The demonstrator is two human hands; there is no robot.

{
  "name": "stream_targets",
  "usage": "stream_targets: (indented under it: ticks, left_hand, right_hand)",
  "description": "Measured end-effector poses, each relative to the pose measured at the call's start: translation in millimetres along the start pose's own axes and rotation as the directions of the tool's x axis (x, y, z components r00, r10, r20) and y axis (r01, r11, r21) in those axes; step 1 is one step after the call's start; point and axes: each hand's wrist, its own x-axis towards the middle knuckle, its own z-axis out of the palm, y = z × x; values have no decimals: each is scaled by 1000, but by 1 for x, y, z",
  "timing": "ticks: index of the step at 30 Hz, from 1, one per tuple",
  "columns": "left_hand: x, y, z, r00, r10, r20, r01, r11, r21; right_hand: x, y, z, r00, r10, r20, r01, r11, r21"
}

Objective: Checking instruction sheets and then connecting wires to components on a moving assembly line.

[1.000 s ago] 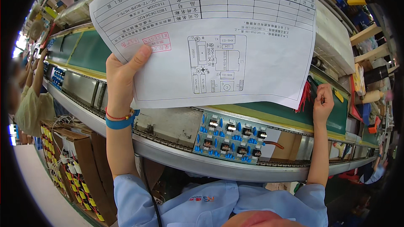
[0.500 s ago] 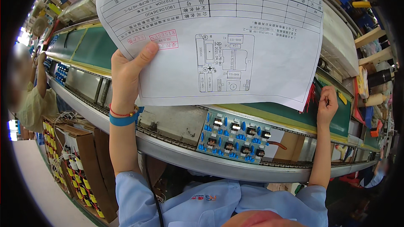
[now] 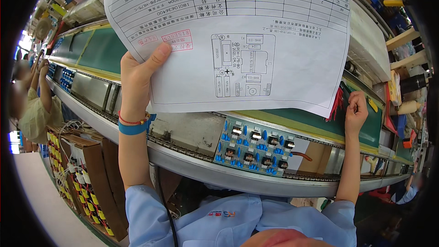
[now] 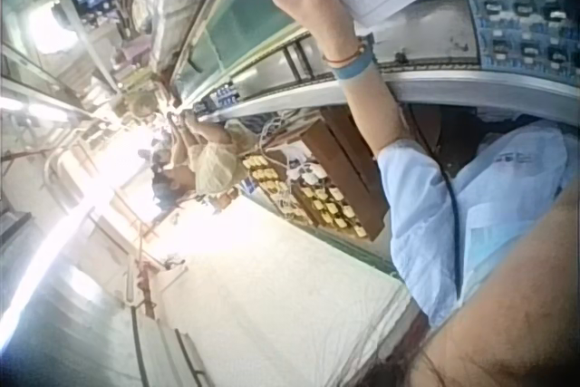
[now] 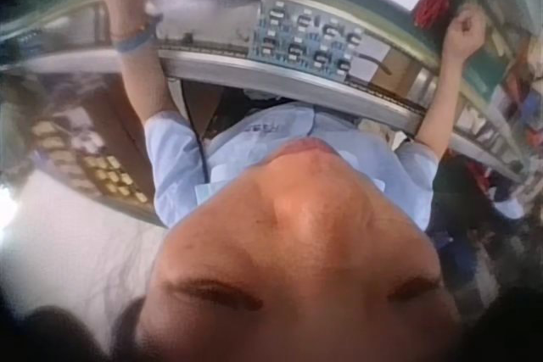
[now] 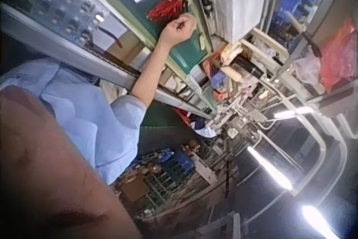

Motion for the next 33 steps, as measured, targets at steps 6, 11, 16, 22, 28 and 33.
stream_targets:
  ticks: [6, 11, 16, 22, 28, 33]
  left_hand:
    - [0, 1, 1, 1000, 7, 10, -7, 1000, -14]
    - [-1, 2, 1, 1000, 15, 18, -14, 1000, -18]
    - [1, -1, -1, 1000, 1, 19, -1, 1000, -9]
    - [-1, 1, 0, 1000, -1, 23, 1, 1000, -20]
    - [-1, 2, 1, 999, -12, 37, 13, 999, -42]
    - [0, 2, 0, 999, -7, 50, 9, 999, -43]
  right_hand:
    - [3, 0, 1, 998, -54, 38, 56, 998, -42]
    - [2, 3, 1, 998, -50, 45, 52, 998, -33]
    - [-1, 3, 0, 1000, -11, 26, 11, 1000, -23]
    - [-1, 4, 1, 999, 5, 43, -6, 1000, 8]
    - [-3, 6, -2, 997, 16, 70, -14, 1000, -15]
    - [-2, 11, 0, 998, 9, 60, -11, 999, 36]
